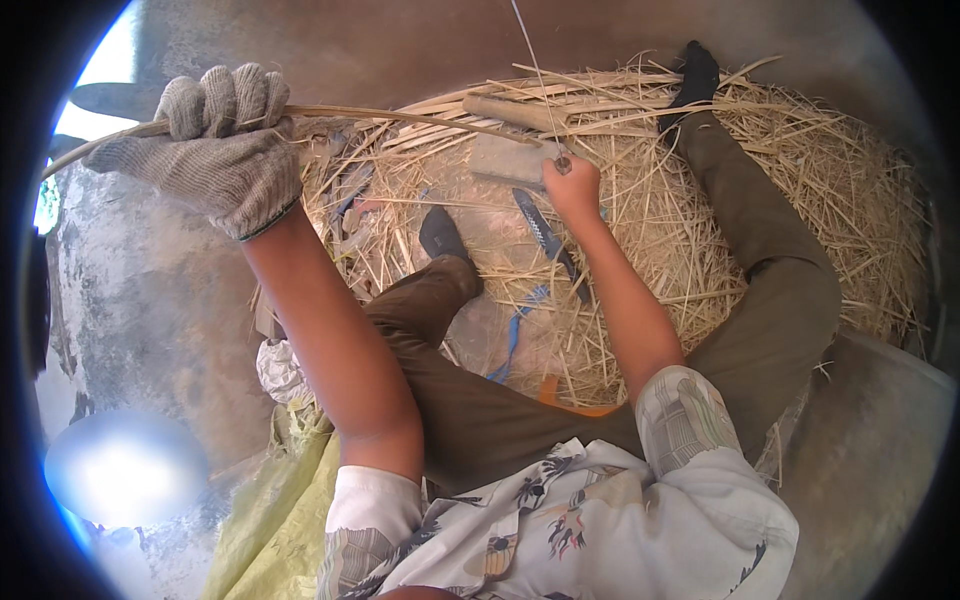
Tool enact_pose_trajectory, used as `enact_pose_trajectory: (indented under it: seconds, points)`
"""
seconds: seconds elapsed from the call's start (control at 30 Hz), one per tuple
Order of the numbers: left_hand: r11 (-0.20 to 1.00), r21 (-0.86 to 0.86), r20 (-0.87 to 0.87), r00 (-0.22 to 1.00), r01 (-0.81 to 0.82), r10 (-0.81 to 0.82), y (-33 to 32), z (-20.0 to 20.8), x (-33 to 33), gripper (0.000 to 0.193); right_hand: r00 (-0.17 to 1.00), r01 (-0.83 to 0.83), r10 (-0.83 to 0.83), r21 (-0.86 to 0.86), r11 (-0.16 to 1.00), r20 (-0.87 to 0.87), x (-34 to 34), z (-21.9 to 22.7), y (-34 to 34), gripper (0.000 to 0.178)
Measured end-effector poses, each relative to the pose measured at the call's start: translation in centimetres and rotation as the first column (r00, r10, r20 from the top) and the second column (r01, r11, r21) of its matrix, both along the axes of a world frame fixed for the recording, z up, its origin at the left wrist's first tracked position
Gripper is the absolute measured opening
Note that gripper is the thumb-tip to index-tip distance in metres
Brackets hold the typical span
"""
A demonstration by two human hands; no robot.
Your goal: The person sits on a straw-covered floor and uses a machete to split a long bamboo stick into thin strips. The person holds the bamboo with a gloved left hand and repeatedly strikes it with the machete in the right hand, separating the material into smaller pieces.
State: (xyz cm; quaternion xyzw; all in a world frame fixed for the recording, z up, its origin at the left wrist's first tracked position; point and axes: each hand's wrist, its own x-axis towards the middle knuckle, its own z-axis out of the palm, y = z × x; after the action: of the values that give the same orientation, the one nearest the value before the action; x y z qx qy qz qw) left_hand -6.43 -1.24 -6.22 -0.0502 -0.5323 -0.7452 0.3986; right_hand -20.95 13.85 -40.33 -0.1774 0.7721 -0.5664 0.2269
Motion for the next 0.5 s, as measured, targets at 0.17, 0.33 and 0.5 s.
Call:
enact_pose_trajectory:
  seconds: [0.17,0.33,0.5]
  points:
    - [0.986,-0.015,0.013,0.986,-0.165,0.165,2.1,0.7,-1.9,0.079,0.998,-0.065,0.066,0.190,0.980,0.003,1.6,-8.3,1.2,0.027]
    - [0.983,0.024,-0.005,0.983,-0.183,0.183,3.1,0.3,-1.6,0.079,0.974,-0.110,0.045,0.288,0.951,0.221,2.2,-7.3,1.4,0.026]
    - [0.979,-0.025,-0.014,0.979,-0.204,0.204,3.4,0.0,-1.8,0.078,0.858,-0.202,0.064,0.219,0.955,0.510,1.9,-5.2,2.5,0.023]
